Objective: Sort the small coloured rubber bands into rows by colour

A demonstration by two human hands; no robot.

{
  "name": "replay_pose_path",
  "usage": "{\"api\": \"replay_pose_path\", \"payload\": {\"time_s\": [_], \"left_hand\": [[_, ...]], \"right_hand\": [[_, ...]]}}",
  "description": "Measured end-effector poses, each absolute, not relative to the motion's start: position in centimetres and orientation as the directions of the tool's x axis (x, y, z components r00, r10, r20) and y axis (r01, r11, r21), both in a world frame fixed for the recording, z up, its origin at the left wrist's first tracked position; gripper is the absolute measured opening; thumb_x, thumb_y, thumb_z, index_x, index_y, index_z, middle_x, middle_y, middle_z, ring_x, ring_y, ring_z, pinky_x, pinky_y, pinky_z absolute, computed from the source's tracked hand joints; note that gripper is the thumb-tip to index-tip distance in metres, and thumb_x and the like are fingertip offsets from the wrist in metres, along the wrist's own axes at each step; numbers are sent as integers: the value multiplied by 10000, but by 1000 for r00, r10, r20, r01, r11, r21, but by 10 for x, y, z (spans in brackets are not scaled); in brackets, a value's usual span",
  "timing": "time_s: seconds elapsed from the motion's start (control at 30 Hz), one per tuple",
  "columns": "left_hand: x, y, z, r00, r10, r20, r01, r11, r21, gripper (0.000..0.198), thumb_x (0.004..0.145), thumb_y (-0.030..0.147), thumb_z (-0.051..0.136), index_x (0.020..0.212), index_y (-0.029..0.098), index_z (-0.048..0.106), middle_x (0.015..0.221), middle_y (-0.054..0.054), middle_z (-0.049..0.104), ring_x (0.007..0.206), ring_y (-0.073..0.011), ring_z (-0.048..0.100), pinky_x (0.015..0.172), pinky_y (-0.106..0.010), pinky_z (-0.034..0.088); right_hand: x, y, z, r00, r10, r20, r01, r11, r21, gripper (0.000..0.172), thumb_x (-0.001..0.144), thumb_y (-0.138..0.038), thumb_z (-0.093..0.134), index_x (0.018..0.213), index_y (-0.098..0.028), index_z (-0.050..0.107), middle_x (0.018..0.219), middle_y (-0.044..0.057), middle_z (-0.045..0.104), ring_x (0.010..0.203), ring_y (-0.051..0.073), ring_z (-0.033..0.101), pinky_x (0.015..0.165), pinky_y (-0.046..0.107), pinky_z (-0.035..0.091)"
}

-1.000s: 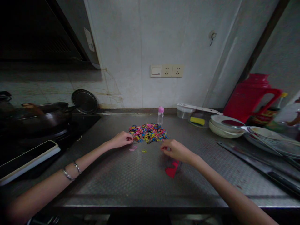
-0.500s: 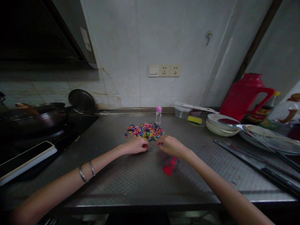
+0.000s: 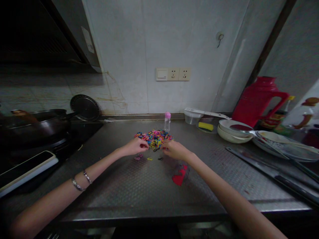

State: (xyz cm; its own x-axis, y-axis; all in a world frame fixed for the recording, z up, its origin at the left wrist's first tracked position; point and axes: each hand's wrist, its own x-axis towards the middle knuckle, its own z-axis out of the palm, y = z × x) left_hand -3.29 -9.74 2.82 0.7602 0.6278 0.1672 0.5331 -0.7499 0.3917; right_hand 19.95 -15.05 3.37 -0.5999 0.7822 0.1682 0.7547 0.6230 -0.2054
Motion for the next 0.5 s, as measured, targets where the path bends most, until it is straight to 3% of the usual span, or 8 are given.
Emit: {"api": "replay_pose_path", "payload": {"time_s": [0.2, 0.5], "left_hand": [[-75, -79, 36, 650, 742, 164, 589, -628, 509, 234, 720, 243, 528, 818, 100, 685, 722, -39, 663, 634, -112, 545, 600, -194, 379], [-112, -75, 29, 587, 800, 127, 594, -532, 603, 236, 713, 264, 519, 784, 106, 680, 726, -46, 668, 658, -123, 561, 630, -211, 406]], "right_hand": [[176, -130, 28, -622, 776, 103, 764, 630, -137, 291, 772, -163, 465, 1020, -194, 615, 987, 65, 601, 893, 161, 554, 759, 234, 400], [162, -127, 28, -584, 809, 64, 812, 581, 53, 202, 782, -170, 453, 859, -164, 639, 948, 97, 599, 775, 174, 589, 588, 209, 390]]}}
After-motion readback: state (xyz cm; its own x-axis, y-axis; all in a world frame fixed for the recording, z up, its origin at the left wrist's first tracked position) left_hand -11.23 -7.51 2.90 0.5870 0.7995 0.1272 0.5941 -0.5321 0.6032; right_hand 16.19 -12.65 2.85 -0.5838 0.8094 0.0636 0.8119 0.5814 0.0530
